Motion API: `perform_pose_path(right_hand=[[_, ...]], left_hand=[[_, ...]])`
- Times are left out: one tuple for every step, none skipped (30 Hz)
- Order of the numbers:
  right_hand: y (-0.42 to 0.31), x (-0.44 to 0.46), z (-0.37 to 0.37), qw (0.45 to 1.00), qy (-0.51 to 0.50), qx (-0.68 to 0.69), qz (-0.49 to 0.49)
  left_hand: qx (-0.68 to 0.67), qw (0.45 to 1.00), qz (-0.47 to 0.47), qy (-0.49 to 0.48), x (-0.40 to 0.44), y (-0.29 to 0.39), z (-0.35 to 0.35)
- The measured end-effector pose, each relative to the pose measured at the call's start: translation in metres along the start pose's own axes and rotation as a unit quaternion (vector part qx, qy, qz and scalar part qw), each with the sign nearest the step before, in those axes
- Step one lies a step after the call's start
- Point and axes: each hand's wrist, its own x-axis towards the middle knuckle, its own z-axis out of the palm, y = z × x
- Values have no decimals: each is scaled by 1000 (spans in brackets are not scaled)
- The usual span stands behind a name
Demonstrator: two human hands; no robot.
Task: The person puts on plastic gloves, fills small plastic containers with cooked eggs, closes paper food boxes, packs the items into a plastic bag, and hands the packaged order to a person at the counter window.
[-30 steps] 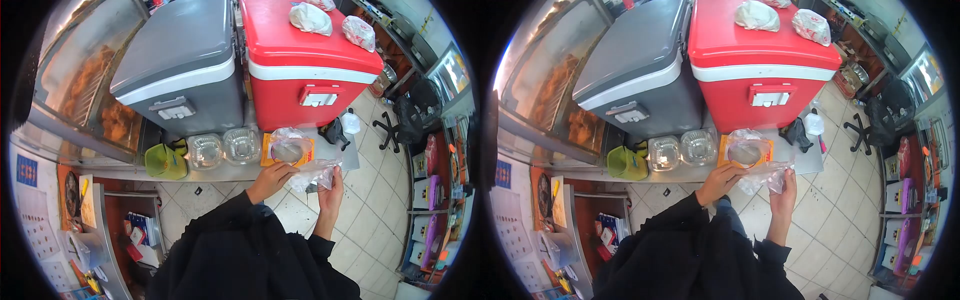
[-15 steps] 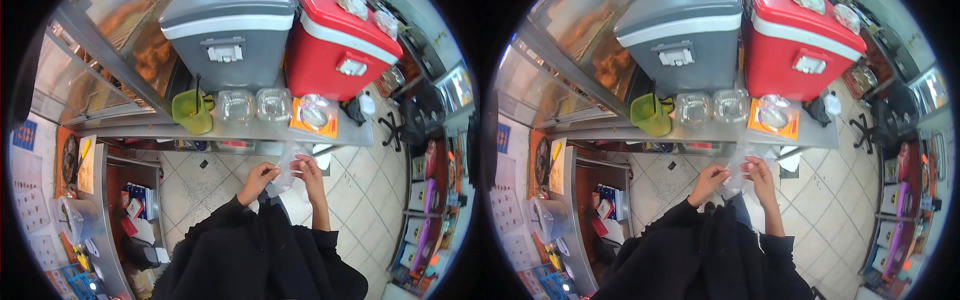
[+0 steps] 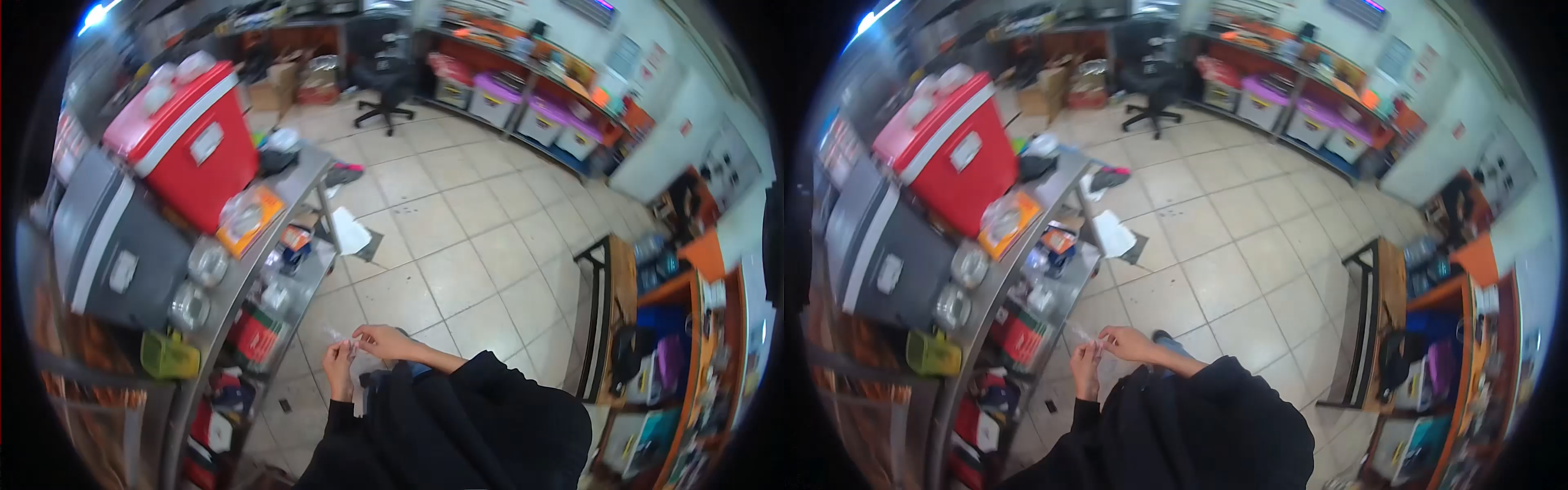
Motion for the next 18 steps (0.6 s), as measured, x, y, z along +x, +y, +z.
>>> perform_pose_path(right_hand=[[4, -12, -5, 1000, 18, 4, 10], [8, -19, -9, 999, 32, 8, 21], [12, -30, -13, 998, 54, 11, 29], [19, -42, -18, 996, 75, 14, 37], [26, -55, -24, 994, 94, 16, 44], [35, -69, -29, 991, 119, 26, 47], [45, -85, -34, 988, 141, 33, 49], [53, -102, -39, 985, 162, 38, 51], [60, -120, -46, 981, 178, 45, 61], [67, -140, -52, 978, 192, 51, 71], [74, -162, -59, 974, 205, 56, 82], [82, -184, -65, 971, 212, 56, 98], [89, -206, -71, 968, 218, 56, 112], [97, -227, -76, 965, 222, 57, 126], [109, -248, -78, 959, 241, 69, 131], [124, -267, -77, 953, 260, 83, 135], [131, -288, -78, 945, 278, 100, 142], [135, -310, -80, 937, 289, 108, 165]], left_hand=[[8, 999, -6, -33, -3, -3, 8], [15, 998, -13, -61, -3, -6, 15], [20, 996, -20, -88, -8, -9, 23], [28, 994, -24, -100, -12, -14, 31], [36, 993, -27, -112, -15, -22, 42], [41, 991, -28, -123, -19, -31, 53], [40, 987, -49, -149, -21, -40, 62], [37, 982, -70, -173, -23, -49, 70], [31, 976, -92, -197, -29, -58, 82], [46, 971, -97, -214, -37, -69, 93], [60, 966, -103, -230, -49, -79, 106], [73, 961, -108, -245, -61, -89, 119], [86, 960, -109, -244, -75, -102, 130], [98, 959, -109, -242, -90, -116, 140], [110, 959, -108, -238, -105, -130, 151], [134, 958, -130, -219, -118, -145, 160], [146, 951, -143, -234, -133, -156, 170], [160, 942, -159, -247, -149, -166, 177]])
